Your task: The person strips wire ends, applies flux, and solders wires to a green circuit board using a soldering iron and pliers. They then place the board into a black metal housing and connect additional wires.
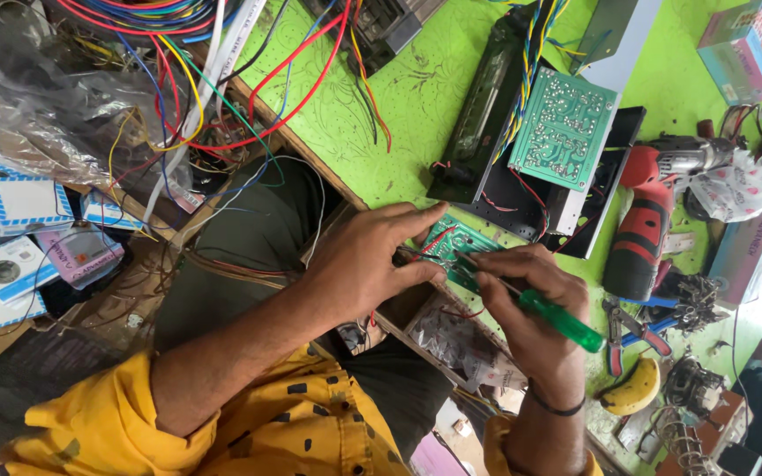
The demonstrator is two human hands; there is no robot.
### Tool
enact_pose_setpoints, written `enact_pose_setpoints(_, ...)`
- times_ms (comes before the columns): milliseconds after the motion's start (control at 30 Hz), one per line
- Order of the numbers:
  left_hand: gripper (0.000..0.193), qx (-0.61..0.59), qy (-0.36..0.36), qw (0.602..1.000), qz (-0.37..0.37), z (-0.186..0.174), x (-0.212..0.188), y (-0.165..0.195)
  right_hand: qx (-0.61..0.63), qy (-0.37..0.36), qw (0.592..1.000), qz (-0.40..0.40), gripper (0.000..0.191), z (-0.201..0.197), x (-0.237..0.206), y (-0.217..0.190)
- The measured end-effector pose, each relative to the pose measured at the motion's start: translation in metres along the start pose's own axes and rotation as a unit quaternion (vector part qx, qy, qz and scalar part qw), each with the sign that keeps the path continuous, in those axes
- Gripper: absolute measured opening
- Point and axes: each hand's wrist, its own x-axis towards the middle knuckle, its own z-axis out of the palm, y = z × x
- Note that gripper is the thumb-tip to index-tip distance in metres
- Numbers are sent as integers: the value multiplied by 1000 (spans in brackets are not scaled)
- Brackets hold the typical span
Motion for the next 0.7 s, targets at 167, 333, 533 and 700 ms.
enact_pose_setpoints(167, 74, 6, -3, 1000, 6, 0, 2, 0, -59, 5, 994, -96, 13, 2, -3, 1)
enact_pose_setpoints(333, 74, 4, 6, 1000, 23, -1, 1, 1, -81, 44, 990, -103, 13, 10, -7, 5)
enact_pose_setpoints(533, 74, 12, -5, 1000, 14, 0, 2, -1, -95, 56, 988, -106, 15, 13, -9, 6)
enact_pose_setpoints(700, 75, 10, -6, 1000, 10, 0, 3, -3, -104, 62, 982, -142, 16, 16, -7, 7)
